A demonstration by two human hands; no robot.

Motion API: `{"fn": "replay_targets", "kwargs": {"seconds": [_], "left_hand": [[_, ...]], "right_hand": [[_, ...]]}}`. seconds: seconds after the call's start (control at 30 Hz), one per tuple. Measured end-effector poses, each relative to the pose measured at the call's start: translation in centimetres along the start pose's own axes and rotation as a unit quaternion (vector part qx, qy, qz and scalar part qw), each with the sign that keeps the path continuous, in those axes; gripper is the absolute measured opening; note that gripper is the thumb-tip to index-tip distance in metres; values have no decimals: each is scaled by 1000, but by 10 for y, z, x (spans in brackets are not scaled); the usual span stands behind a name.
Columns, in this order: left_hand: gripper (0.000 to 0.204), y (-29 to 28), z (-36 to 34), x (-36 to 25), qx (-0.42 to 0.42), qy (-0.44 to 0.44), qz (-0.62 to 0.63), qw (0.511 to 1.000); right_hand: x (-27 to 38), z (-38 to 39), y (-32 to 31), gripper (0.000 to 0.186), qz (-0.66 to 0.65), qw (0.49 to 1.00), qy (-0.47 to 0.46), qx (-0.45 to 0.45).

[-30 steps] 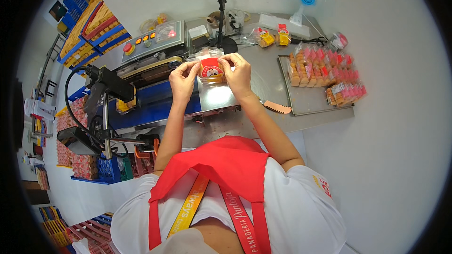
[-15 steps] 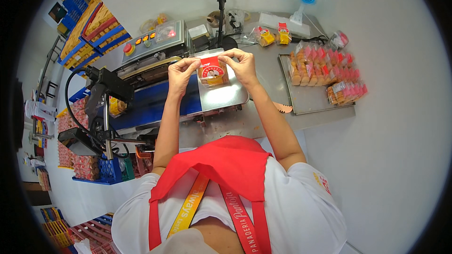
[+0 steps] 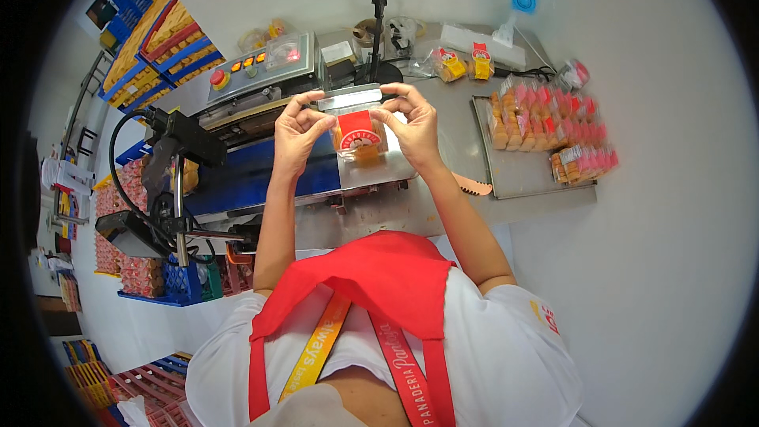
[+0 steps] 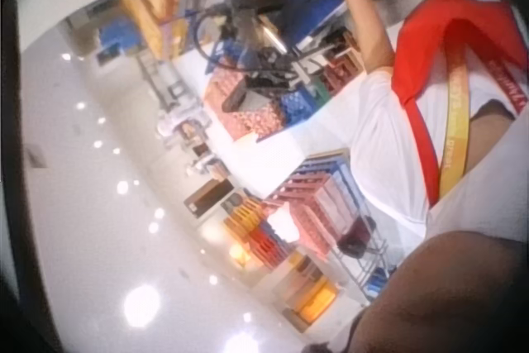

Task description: The person repeatedly picks up small bread rolls, places them into clear plastic bags, and seals the bags using a heat-sealing machine. The sealed packages are then placed onto a tray to the right.

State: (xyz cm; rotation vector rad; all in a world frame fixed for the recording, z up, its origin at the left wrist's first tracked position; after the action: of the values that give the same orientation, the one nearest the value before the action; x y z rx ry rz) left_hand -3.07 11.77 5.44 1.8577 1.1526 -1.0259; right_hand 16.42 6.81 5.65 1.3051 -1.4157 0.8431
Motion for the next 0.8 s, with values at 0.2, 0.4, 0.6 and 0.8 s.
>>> {"fn": "replay_targets", "kwargs": {"seconds": [0.2,0.4,0.6,0.8], "left_hand": [[25,-1,-46,19,73,-2,-376,924],[11,-3,-76,74,85,27,-610,787],[9,-4,-75,82,100,45,-623,775],[14,-13,-67,84,113,13,-604,789]], "right_hand": [[-64,-60,-9,38,103,984,141,-17],[-109,-100,-4,17,350,924,151,-35],[-71,-88,54,10,650,716,-231,110],[-73,-66,71,35,647,734,-75,191]]}}
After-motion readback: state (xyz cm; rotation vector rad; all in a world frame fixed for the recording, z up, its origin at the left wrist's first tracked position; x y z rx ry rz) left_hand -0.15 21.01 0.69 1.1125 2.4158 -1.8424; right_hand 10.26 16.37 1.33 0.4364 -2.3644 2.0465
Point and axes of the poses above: each hand's wrist, its own z-axis away from the middle knuckle, its own y-axis out of the palm, x = y × z, the point moved 7 cm from there along -z, towards the middle knuckle, and after that the axes turned 11 degrees about y, right-handed, at the moved point
